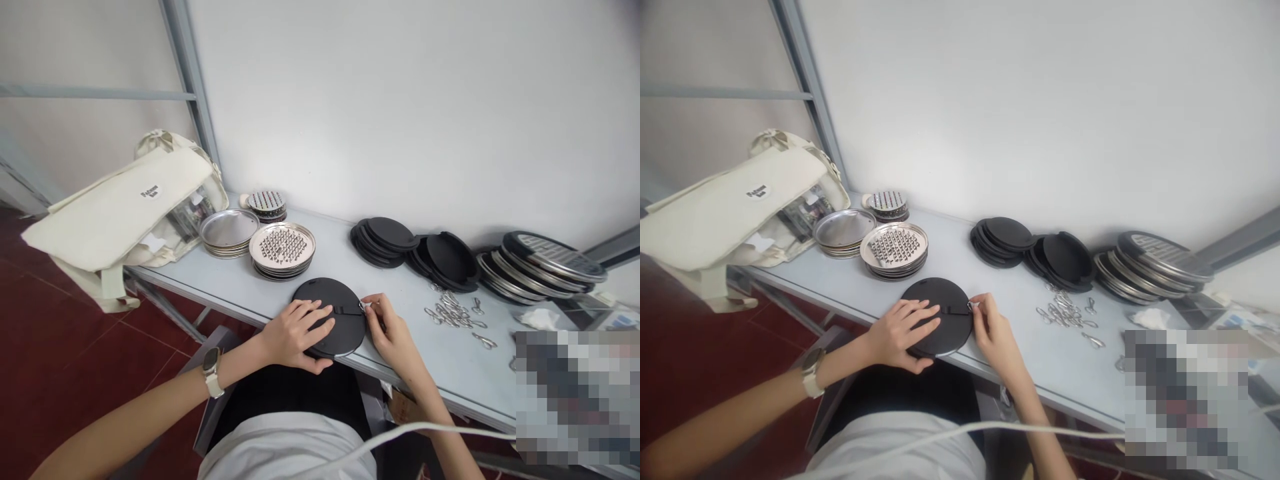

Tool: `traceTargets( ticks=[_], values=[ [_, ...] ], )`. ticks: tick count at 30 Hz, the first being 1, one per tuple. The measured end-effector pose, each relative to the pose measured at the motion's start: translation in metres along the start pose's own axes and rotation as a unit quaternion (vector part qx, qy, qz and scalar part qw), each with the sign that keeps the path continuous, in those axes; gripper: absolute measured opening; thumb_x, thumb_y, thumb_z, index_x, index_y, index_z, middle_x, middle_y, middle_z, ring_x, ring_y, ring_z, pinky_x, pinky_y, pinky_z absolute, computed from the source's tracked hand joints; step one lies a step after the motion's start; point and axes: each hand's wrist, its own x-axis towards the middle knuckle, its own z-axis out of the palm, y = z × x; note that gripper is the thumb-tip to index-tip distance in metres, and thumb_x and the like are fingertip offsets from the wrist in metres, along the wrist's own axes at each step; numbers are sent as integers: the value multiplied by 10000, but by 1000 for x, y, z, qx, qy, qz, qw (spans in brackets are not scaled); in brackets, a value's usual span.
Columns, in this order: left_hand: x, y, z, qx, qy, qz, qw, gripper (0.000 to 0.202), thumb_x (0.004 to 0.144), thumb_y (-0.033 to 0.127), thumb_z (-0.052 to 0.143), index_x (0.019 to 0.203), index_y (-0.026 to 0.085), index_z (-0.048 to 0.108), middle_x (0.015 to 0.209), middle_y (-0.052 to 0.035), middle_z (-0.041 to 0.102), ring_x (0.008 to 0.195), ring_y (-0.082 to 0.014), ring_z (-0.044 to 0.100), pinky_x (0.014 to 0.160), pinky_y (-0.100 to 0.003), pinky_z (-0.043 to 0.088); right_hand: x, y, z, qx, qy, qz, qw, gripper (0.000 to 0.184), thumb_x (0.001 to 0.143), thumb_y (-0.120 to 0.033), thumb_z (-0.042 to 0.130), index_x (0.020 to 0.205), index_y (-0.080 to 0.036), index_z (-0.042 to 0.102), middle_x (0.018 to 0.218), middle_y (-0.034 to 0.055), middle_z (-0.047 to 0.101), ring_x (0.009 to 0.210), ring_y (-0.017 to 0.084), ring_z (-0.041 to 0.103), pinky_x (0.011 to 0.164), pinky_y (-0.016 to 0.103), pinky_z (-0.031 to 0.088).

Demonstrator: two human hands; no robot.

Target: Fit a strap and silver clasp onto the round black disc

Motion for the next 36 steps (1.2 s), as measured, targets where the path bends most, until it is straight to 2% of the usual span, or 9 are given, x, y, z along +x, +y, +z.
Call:
traceTargets(
  ticks=[3, 9, 17, 27, 31, 36],
  values=[
    [0, 0, 0, 2, -3, -3, 1000, 574, 747, 546, 538, 1146, 135, 578, 1180, -156, 615, 1094, -308, 551, 856, -435, 451, 2, 1, -1, 4, -8, -3, 1000, 204, 949, -346, 336, 1006, -212, 479, 710, 1, 582, 563, 141, 506, 573, 253, 411],
    [3, 1, -4, 1, -3, -1, 1000, 546, 748, 526, 538, 1111, 123, 599, 1166, -151, 625, 1076, -308, 562, 847, -426, 457, 3, 1, -2, 24, -21, -3, 999, 171, 954, -322, 339, 963, -222, 477, 763, -1, 589, 632, 140, 536, 631, 248, 417],
    [3, 1, -4, -3, -8, -4, 1000, 556, 745, 522, 540, 1125, 120, 599, 1179, -145, 621, 1084, -311, 558, 852, -427, 457, 7, -1, 0, 21, -12, -7, 1000, 149, 949, -309, 330, 941, -226, 453, 747, 0, 571, 603, 150, 525, 601, 253, 395],
    [3, 0, -4, -8, -2, 5, 1000, 562, 743, 533, 546, 1117, 117, 598, 1174, -144, 623, 1080, -307, 559, 856, -426, 454, -2, 1, 0, 10, -11, 11, 1000, 109, 936, -320, 369, 929, -229, 429, 597, -54, 478, 515, 121, 420, 509, 225, 331],
    [3, 0, -4, -5, -2, 5, 1000, 558, 745, 525, 539, 1124, 120, 594, 1167, -143, 626, 1080, -302, 558, 852, -420, 456, -3, 1, 0, 4, -15, 5, 1000, 94, 916, -299, 403, 972, -226, 423, 567, -78, 381, 500, 113, 386, 524, 224, 336],
    [3, 0, -3, -7, -6, 4, 1000, 555, 739, 520, 541, 1114, 115, 599, 1171, -149, 623, 1085, -307, 554, 848, -419, 456, -3, 2, 0, 3, -13, 7, 1000, 116, 884, -277, 444, 986, -224, 422, 586, -83, 353, 502, 103, 382, 535, 221, 342]
  ],
)
